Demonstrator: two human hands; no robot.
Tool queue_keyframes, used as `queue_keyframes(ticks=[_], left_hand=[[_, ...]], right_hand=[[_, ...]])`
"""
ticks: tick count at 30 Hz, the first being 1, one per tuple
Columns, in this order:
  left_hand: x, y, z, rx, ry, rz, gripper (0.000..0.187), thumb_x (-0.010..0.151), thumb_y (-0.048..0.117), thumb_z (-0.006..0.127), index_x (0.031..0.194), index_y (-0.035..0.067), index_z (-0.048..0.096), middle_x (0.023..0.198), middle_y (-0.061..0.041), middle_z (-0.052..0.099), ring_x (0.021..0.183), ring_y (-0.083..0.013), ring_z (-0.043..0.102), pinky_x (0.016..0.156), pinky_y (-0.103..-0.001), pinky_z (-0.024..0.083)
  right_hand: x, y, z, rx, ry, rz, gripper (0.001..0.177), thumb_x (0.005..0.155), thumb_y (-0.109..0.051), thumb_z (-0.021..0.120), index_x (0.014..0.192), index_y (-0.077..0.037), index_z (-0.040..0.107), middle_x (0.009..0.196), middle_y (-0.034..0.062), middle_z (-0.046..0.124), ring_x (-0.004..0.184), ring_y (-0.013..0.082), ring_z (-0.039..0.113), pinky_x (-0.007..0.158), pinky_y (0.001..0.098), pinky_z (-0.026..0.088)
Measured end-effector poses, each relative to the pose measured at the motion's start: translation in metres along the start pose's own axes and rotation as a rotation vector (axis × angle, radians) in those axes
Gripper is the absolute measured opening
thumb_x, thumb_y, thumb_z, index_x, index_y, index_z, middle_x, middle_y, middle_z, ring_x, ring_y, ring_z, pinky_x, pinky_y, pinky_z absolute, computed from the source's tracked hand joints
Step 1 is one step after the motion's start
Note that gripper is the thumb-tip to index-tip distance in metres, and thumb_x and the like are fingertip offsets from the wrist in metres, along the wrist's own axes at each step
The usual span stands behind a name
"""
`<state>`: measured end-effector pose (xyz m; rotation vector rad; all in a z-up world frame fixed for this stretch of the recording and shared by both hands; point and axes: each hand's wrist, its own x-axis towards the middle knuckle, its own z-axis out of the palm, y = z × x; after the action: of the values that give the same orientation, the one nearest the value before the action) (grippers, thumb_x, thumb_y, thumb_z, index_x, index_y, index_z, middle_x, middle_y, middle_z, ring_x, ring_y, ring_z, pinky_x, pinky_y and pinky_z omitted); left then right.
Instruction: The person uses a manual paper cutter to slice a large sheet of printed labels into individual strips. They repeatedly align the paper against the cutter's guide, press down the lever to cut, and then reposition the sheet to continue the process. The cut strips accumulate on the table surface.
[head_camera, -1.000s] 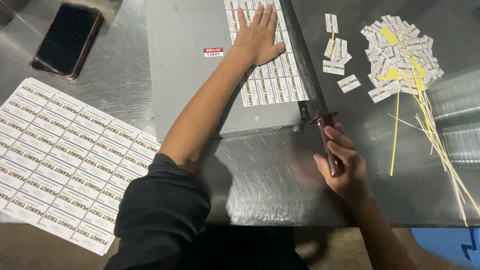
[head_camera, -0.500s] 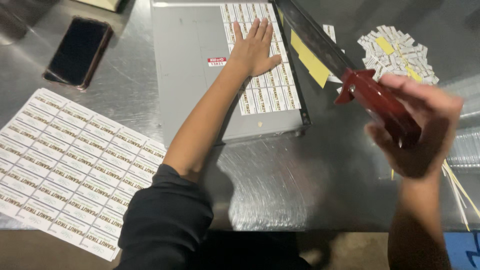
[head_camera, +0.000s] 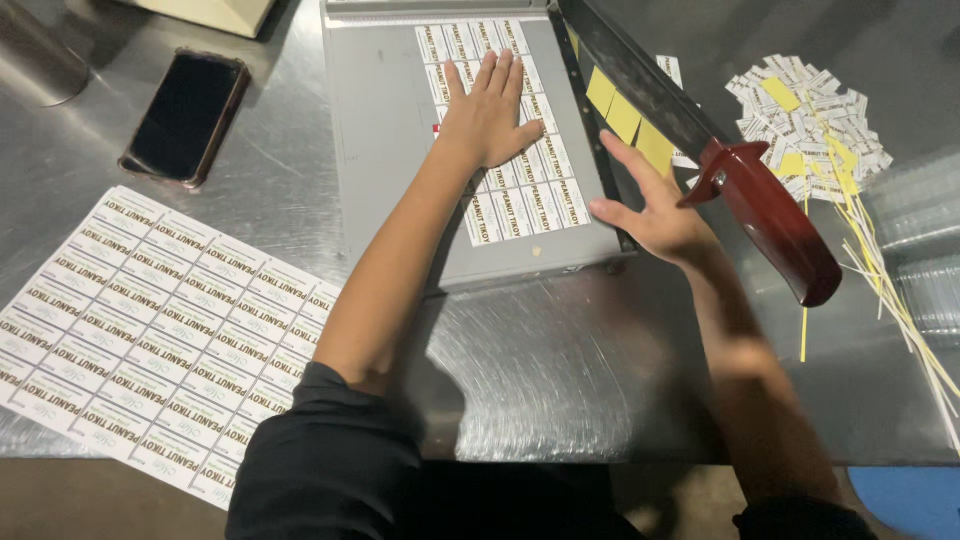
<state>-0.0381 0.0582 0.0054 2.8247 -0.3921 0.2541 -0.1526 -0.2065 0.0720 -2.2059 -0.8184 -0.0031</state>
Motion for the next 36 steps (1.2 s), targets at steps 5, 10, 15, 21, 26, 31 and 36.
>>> queue_keyframes(ticks=[5, 10, 15, 21, 26, 31, 36], left_hand=[[-0.002, 0.001, 0.002, -0.005, -0.02, -0.011, 0.099, 0.09, 0.061, 0.051, 0.159, -0.003, 0.023, 0.168, -0.019, 0.021, 0.156, -0.0338, 0.017, 0.115, -0.078, 0.002], [-0.002, 0.001, 0.001, 0.006, -0.012, -0.015, 0.097, 0.09, 0.06, 0.051, 0.159, -0.003, 0.023, 0.168, -0.018, 0.022, 0.156, -0.0339, 0.016, 0.115, -0.078, 0.002], [-0.003, 0.002, -0.002, 0.007, -0.016, -0.026, 0.098, 0.09, 0.061, 0.05, 0.159, -0.003, 0.023, 0.168, -0.018, 0.022, 0.156, -0.0331, 0.016, 0.116, -0.077, 0.001], [-0.002, 0.001, 0.001, 0.019, -0.025, -0.027, 0.096, 0.09, 0.061, 0.049, 0.159, -0.002, 0.024, 0.168, -0.017, 0.022, 0.156, -0.0328, 0.015, 0.116, -0.077, 0.002], [-0.002, 0.001, 0.001, 0.014, -0.009, -0.027, 0.095, 0.09, 0.06, 0.049, 0.159, -0.001, 0.025, 0.168, -0.018, 0.023, 0.156, -0.0329, 0.016, 0.117, -0.076, 0.003], [-0.003, 0.001, 0.0, 0.003, 0.0, -0.026, 0.095, 0.09, 0.059, 0.05, 0.159, -0.002, 0.025, 0.168, -0.018, 0.023, 0.156, -0.0334, 0.016, 0.117, -0.076, 0.002], [-0.003, 0.002, -0.004, 0.0, -0.027, -0.029, 0.096, 0.09, 0.06, 0.05, 0.159, -0.002, 0.023, 0.168, -0.017, 0.022, 0.156, -0.0324, 0.015, 0.117, -0.076, 0.001]], right_hand=[[0.012, 0.019, 0.013, 0.159, -0.001, 0.049, 0.076, 0.107, -0.029, 0.058, 0.162, 0.008, 0.02, 0.174, 0.0281, 0.019, 0.165, 0.034, 0.014, 0.133, 0.0426, 0.011], [0.035, 0.038, 0.021, -0.045, 0.002, -0.017, 0.079, 0.109, -0.03, 0.057, 0.162, 0.01, 0.014, 0.172, 0.0329, 0.01, 0.162, 0.0412, 0.006, 0.13, 0.0433, 0.008], [0.054, 0.052, 0.023, -0.184, 0.001, 0.098, 0.086, 0.105, -0.041, 0.059, 0.161, 0.006, 0.016, 0.169, 0.0323, 0.019, 0.159, 0.0417, 0.016, 0.129, 0.0418, 0.017], [0.07, 0.109, 0.01, -0.332, -0.002, 0.467, 0.076, 0.106, -0.041, 0.057, 0.157, 0.005, 0.024, 0.161, 0.0311, 0.029, 0.151, 0.0411, 0.027, 0.123, 0.0475, 0.026], [0.059, 0.15, -0.012, -1.041, 0.357, -0.032, 0.064, 0.107, -0.037, 0.058, 0.15, 0.005, 0.036, 0.152, 0.0273, 0.041, 0.144, 0.0368, 0.038, 0.119, 0.0464, 0.032], [0.093, 0.16, 0.021, -0.2, 0.172, 0.05, 0.054, 0.107, -0.034, 0.06, 0.142, 0.005, 0.048, 0.143, 0.0236, 0.053, 0.137, 0.0324, 0.049, 0.115, 0.0453, 0.038], [0.095, 0.169, 0.039, -0.304, 0.216, 0.082, 0.048, 0.11, -0.036, 0.055, 0.138, 0.003, 0.057, 0.138, 0.0187, 0.064, 0.133, 0.0274, 0.059, 0.116, 0.0429, 0.044]])
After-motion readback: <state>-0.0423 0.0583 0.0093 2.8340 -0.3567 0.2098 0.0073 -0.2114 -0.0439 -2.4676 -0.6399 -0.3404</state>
